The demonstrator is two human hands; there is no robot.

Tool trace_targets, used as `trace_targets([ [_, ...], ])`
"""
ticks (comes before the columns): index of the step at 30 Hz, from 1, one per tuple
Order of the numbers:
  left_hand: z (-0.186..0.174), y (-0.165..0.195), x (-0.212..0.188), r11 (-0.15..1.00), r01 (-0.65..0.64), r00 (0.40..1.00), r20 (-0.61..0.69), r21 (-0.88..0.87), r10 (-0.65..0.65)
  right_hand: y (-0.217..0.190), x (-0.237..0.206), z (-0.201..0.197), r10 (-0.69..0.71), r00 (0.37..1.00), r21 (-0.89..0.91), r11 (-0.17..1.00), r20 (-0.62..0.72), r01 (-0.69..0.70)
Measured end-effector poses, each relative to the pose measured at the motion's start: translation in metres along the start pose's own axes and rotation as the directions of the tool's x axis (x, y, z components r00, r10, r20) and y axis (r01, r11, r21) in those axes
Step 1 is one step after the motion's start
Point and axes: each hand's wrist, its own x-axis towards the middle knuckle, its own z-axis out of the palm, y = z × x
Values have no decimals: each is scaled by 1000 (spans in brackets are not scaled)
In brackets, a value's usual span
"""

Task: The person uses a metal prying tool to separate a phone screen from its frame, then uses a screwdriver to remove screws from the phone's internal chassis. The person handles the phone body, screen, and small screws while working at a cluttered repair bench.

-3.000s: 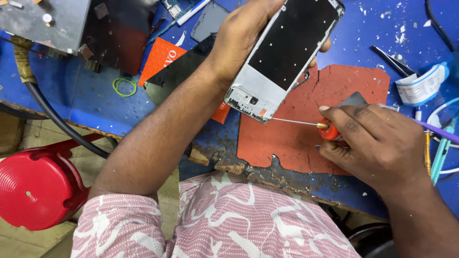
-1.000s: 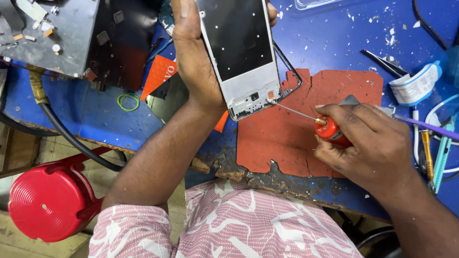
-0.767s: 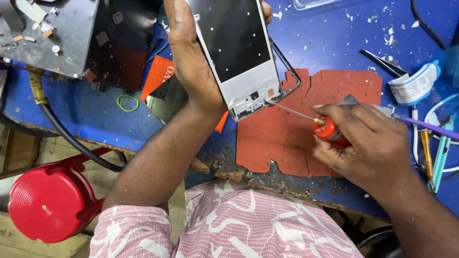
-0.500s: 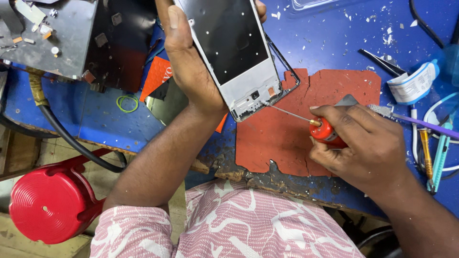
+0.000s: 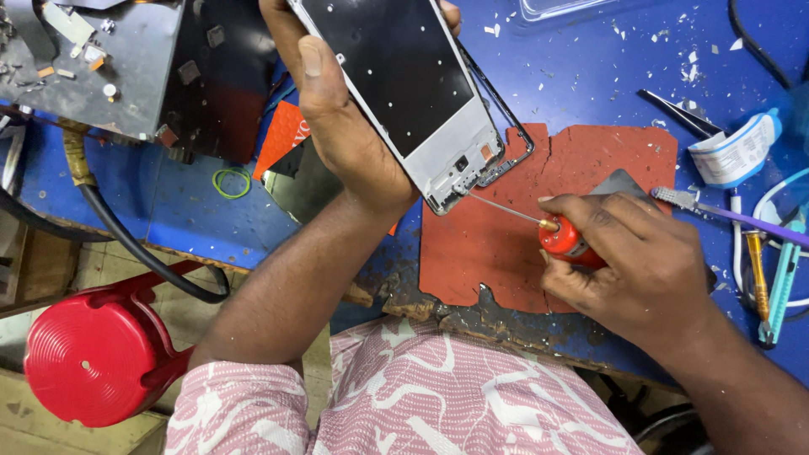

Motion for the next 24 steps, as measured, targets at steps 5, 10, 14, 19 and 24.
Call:
trace_targets([
  [5,1,-1,2,996,-69,996,54,62,66,1,-1,3,23,1000,43,999,0,-23],
  [10,2,-2,2,992,-71,995,76,105,63,-3,0,0,118,993,148,982,7,-118],
  [14,4,-3,0,969,-52,984,178,242,9,-6,0,-4,177,983,192,967,-44,-165],
  [19,7,0,-5,944,6,967,237,330,-89,-2,-1,-9,200,979,198,962,-46,-188],
  [24,13,-6,-2,952,-58,969,245,302,-18,5,-3,-10,189,982,166,969,-25,-182],
])
